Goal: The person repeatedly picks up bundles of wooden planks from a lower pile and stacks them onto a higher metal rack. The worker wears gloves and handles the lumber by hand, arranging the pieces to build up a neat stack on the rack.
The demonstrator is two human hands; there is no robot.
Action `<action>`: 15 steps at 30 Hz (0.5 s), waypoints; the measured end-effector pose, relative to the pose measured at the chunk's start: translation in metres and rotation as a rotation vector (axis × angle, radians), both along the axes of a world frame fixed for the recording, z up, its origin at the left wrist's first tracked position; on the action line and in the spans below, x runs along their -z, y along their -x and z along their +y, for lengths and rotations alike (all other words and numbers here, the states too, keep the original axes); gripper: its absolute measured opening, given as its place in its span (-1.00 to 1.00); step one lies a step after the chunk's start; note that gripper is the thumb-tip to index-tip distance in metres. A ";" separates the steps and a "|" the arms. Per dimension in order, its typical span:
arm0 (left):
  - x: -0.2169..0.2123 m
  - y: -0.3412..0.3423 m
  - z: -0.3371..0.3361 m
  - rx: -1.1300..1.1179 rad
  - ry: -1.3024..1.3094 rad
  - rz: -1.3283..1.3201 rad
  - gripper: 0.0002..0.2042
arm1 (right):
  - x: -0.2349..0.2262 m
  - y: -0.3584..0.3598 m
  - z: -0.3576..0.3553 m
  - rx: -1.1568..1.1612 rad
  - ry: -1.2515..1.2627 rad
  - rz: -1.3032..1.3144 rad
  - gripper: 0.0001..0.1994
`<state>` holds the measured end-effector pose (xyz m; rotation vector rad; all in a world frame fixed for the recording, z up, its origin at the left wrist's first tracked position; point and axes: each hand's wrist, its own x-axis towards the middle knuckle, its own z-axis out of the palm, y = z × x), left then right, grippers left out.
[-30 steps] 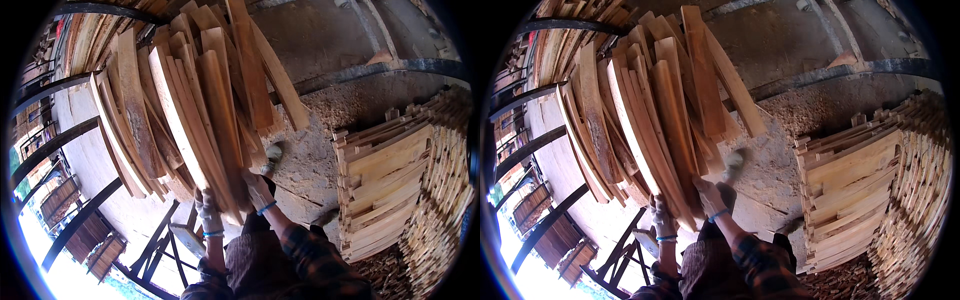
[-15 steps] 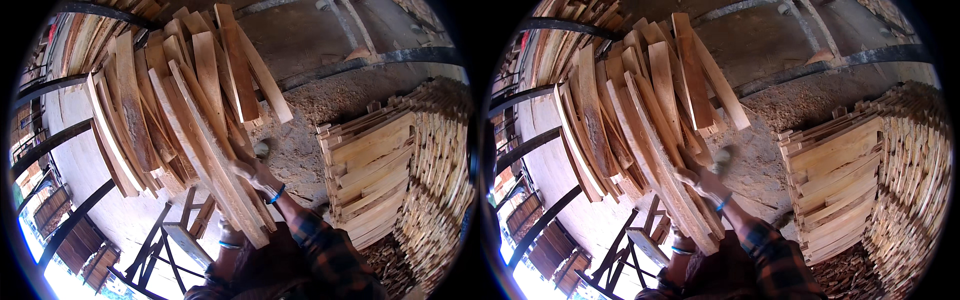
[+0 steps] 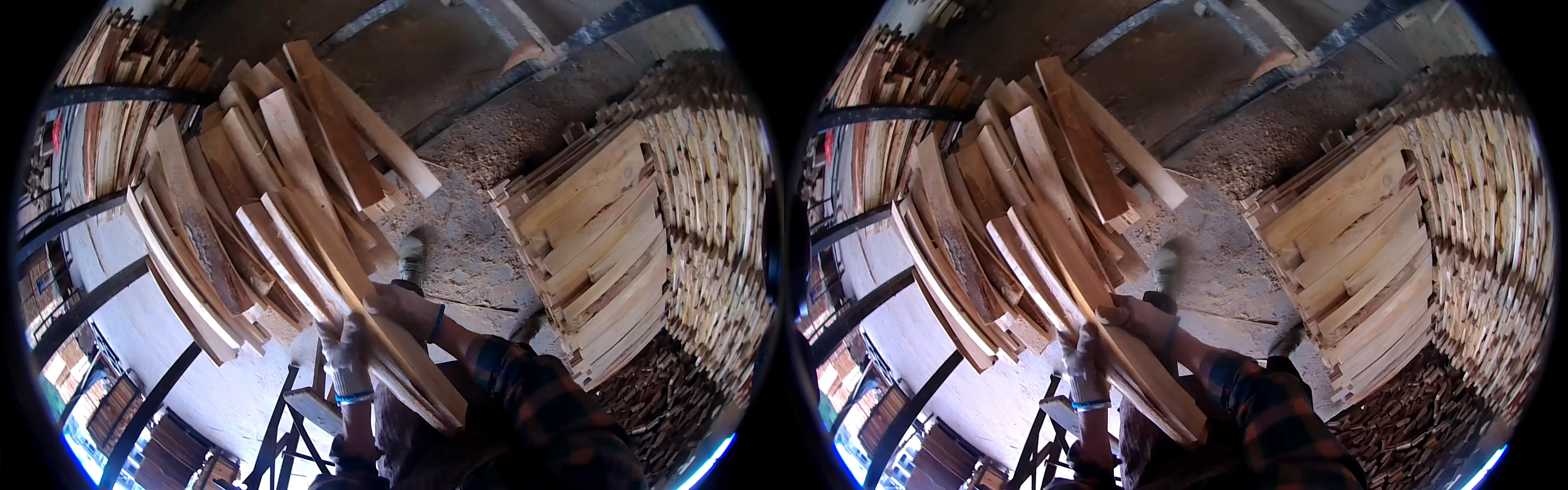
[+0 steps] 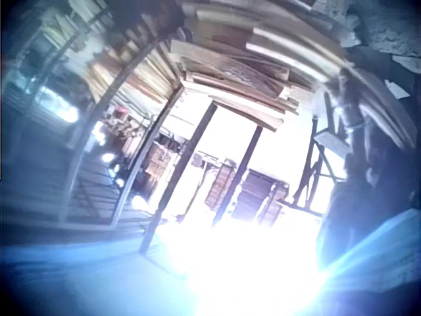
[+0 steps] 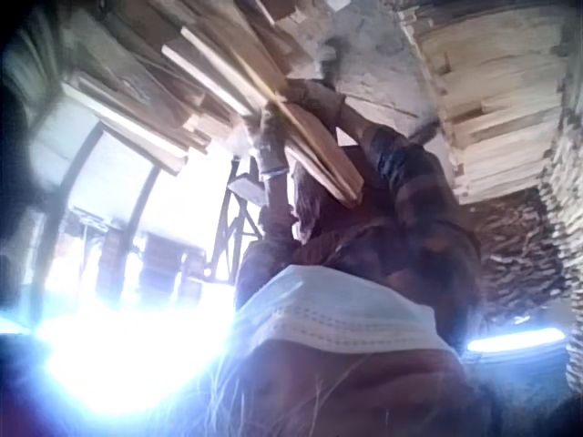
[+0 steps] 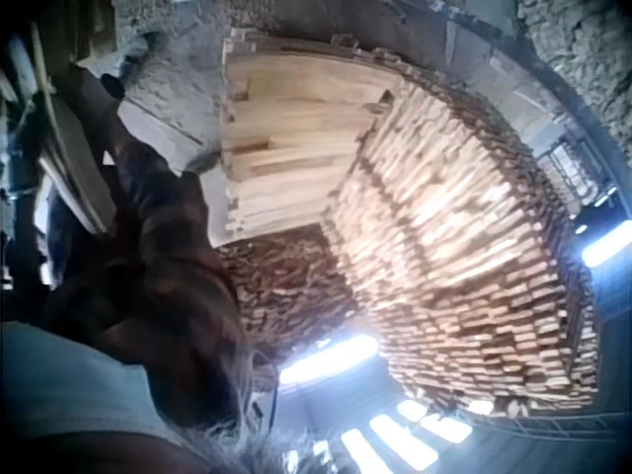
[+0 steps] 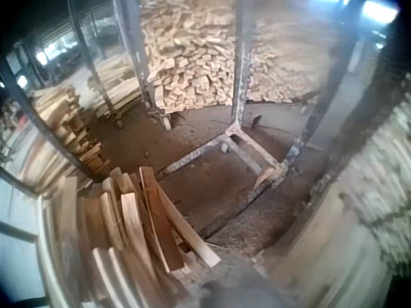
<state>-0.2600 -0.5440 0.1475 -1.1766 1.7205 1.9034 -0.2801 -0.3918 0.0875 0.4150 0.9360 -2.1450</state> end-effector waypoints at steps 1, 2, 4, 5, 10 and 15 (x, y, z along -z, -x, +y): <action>0.002 -0.005 0.011 0.044 0.048 0.111 -0.38 | -0.012 -0.001 0.011 0.044 0.012 0.002 -0.29; 0.000 -0.015 0.028 0.091 0.082 0.222 -0.38 | -0.021 -0.010 0.028 0.093 0.015 0.002 -0.28; 0.010 -0.036 0.023 0.178 0.176 0.320 -0.32 | -0.041 -0.018 0.061 0.082 0.026 0.119 -0.22; -0.004 -0.032 0.041 0.268 0.147 0.354 -0.28 | -0.051 -0.023 0.082 0.149 0.051 0.135 -0.13; -0.048 0.001 0.139 0.859 0.563 1.036 -0.38 | -0.162 -0.045 0.206 0.432 -0.458 0.635 0.08; -0.072 -0.027 0.304 0.865 0.531 1.450 -0.49 | -0.240 -0.151 0.344 0.552 -0.919 0.773 0.13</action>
